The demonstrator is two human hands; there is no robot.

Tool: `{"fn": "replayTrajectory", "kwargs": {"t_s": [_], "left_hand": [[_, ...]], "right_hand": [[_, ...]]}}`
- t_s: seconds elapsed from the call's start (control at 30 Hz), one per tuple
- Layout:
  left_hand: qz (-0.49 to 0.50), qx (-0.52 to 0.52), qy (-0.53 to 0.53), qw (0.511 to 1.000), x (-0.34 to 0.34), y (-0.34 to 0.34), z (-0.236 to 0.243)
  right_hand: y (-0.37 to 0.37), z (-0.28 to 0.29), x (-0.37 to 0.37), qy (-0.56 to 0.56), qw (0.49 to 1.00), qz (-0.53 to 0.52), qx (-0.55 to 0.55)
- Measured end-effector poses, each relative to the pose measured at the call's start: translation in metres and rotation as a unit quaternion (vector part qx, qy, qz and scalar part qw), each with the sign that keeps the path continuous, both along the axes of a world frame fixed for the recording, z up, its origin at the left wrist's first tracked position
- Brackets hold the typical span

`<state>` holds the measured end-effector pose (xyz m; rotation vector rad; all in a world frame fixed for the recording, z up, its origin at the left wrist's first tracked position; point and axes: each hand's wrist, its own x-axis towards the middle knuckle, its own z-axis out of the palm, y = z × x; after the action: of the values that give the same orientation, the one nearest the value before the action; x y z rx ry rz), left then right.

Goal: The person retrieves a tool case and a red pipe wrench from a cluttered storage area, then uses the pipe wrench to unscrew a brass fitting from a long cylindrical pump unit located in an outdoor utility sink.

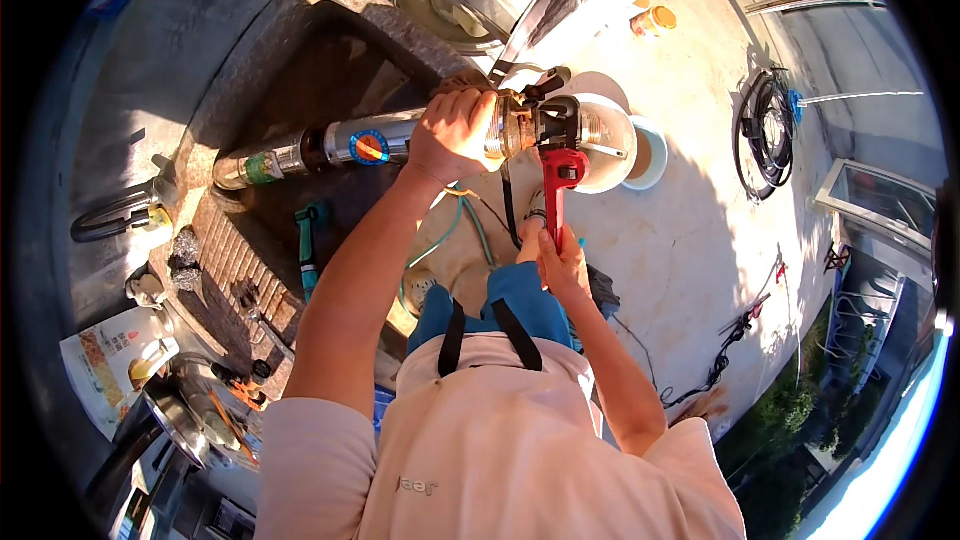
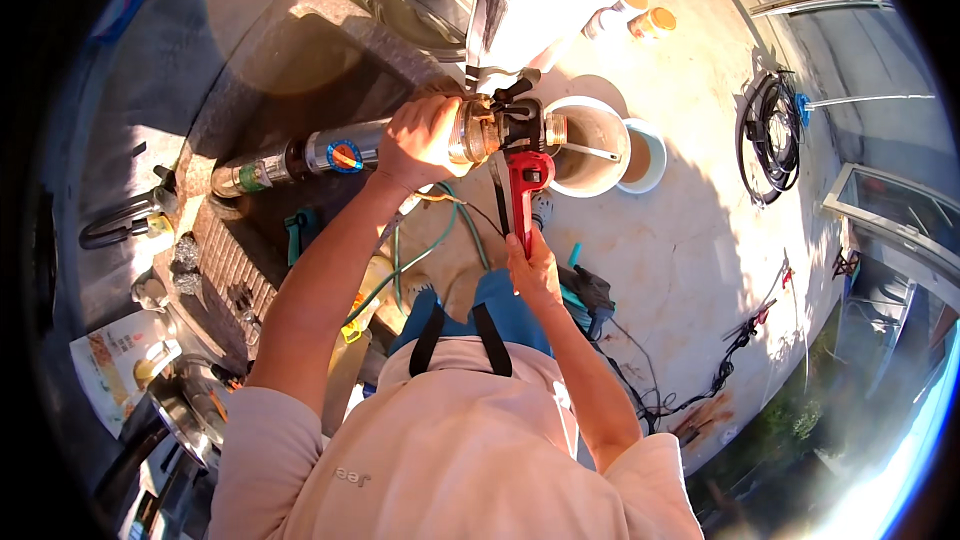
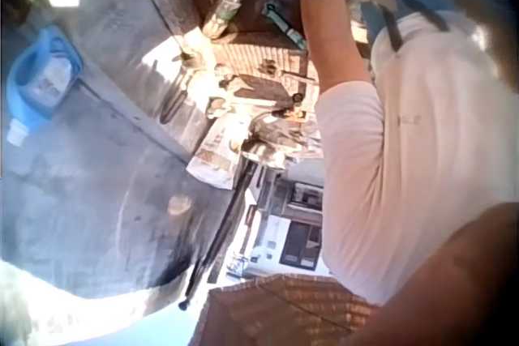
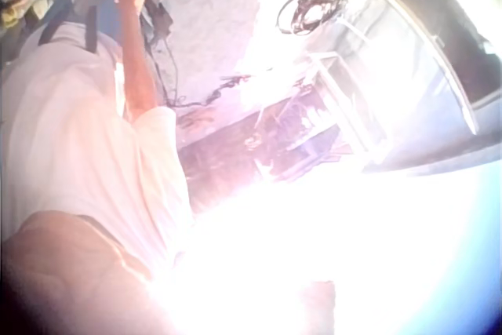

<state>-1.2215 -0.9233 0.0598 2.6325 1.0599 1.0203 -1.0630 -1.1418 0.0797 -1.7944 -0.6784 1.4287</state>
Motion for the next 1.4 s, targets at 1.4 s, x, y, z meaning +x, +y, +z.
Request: {"fn": "replayTrajectory", "kwargs": {"t_s": [1.4], "left_hand": [[0.011,0.015,-0.011,1.000,-0.002,-0.002,-0.003]], "right_hand": [[0.037,-0.023,0.013,-0.172,0.983,-0.004,0.071]]}}
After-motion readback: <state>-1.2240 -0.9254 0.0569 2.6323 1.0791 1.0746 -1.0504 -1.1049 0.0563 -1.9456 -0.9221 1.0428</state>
